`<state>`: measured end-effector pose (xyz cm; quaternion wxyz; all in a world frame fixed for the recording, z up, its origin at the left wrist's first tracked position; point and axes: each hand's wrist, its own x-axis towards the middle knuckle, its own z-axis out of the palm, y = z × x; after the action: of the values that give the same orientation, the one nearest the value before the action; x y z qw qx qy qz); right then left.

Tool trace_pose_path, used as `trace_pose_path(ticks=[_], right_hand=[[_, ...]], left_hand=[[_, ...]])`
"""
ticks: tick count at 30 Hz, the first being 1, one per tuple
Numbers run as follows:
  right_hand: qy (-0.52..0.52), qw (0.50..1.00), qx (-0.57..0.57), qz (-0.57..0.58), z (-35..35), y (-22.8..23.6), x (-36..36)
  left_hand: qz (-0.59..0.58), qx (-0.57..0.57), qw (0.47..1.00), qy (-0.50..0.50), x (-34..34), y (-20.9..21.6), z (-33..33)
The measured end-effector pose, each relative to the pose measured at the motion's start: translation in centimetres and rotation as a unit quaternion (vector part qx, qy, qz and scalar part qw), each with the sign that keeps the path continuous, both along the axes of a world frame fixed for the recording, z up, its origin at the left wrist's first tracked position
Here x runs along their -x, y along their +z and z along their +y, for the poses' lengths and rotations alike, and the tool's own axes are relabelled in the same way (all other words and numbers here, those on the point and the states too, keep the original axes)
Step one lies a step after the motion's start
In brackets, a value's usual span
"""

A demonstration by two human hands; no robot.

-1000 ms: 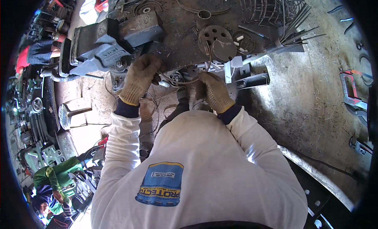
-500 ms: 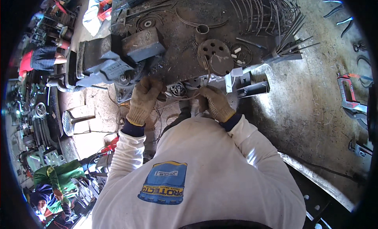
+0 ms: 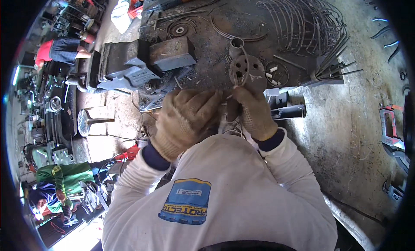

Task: The person bends a metal wire by hand to match the curve of a metal template on a workbench and then picks up a wire-mesh frame.

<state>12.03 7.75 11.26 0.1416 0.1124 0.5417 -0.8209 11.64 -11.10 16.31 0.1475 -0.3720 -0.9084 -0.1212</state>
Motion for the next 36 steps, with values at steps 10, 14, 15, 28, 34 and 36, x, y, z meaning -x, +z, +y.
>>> trace_pose_path(ticks=[10,14,15,28,34,36], right_hand=[[-0.019,0.990,0.008,0.142,4.7,2.2,1.9],[-0.063,0.995,-0.044,0.070,6.2,-1.1,-0.5],[-0.080,0.991,-0.087,0.063,6.8,-2.3,-1.0],[-0.158,0.986,-0.045,0.016,7.1,-4.2,-4.2],[-0.218,0.973,-0.074,0.007,8.3,-5.9,-5.5],[-0.233,0.970,-0.063,-0.031,8.3,-5.4,-5.4]], left_hand=[[-0.082,-0.096,0.983,0.132,20.8,3.7,-1.8],[-0.140,-0.100,0.972,0.159,31.3,0.4,-5.0],[-0.140,-0.099,0.973,0.154,33.4,-1.0,-5.4],[-0.144,0.278,0.933,0.180,48.0,-5.6,-13.2],[0.028,0.452,0.891,-0.043,41.5,-2.4,1.5],[0.001,0.421,0.906,-0.043,39.2,-4.9,5.9]])
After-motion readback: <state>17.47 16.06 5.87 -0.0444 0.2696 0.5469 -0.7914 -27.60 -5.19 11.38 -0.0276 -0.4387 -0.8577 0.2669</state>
